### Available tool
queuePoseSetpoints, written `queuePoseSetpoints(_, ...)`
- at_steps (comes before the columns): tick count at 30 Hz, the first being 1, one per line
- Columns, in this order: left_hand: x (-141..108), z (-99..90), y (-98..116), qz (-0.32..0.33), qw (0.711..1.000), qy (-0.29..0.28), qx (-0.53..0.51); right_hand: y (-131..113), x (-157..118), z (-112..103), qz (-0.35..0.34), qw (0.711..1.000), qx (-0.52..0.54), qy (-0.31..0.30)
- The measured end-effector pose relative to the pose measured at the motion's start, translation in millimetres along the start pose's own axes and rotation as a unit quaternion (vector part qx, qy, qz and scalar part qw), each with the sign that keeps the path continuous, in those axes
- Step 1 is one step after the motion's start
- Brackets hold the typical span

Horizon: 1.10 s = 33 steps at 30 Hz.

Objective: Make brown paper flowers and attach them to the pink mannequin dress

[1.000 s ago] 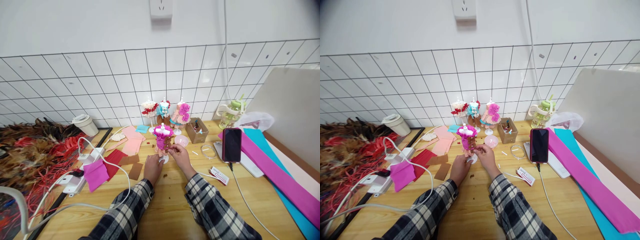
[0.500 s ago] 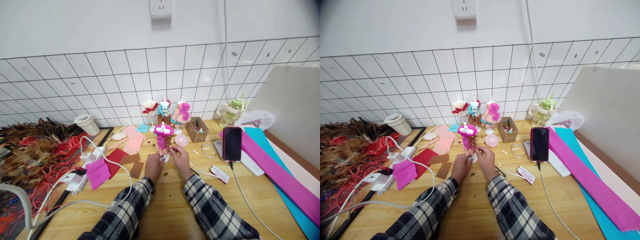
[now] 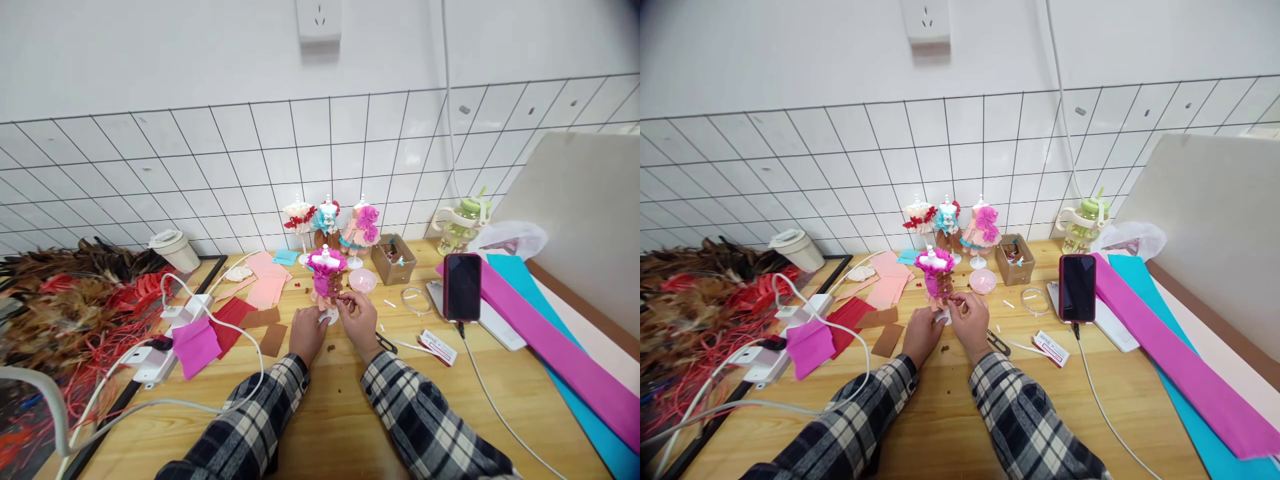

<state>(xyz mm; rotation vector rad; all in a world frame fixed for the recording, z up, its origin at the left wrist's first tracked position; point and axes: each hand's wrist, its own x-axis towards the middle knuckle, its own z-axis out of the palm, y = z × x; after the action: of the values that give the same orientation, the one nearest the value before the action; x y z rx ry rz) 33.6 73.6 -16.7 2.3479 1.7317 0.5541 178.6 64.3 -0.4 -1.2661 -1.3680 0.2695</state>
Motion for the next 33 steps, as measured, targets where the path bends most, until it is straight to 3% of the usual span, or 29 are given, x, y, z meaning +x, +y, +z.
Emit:
queuePoseSetpoints(13, 0, -3.1, 2, 0.004, 1.000, 0.004, 0.013, -3, -5, -4, -0.022, 0.999, -0.039, 0.014)
queuePoseSetpoints(21, -1, 2.2, -3, 0.012, 1.000, 0.021, 0.002, -19, -4, -34, -0.003, 0.999, -0.015, 0.050)
queuePoseSetpoints(25, 4, 5.9, -9, 0.044, 0.997, 0.049, -0.049, -25, -13, -52, -0.003, 0.997, -0.054, -0.049)
queuePoseSetpoints(29, 7, 7.1, -11, 0.062, 0.992, 0.072, -0.079, -12, -36, -60, -0.045, 0.983, -0.123, -0.128)
queuePoseSetpoints(33, -8, -0.7, -12, 0.049, 0.975, 0.171, -0.132, 4, -49, -68, -0.052, 0.969, -0.148, -0.188)
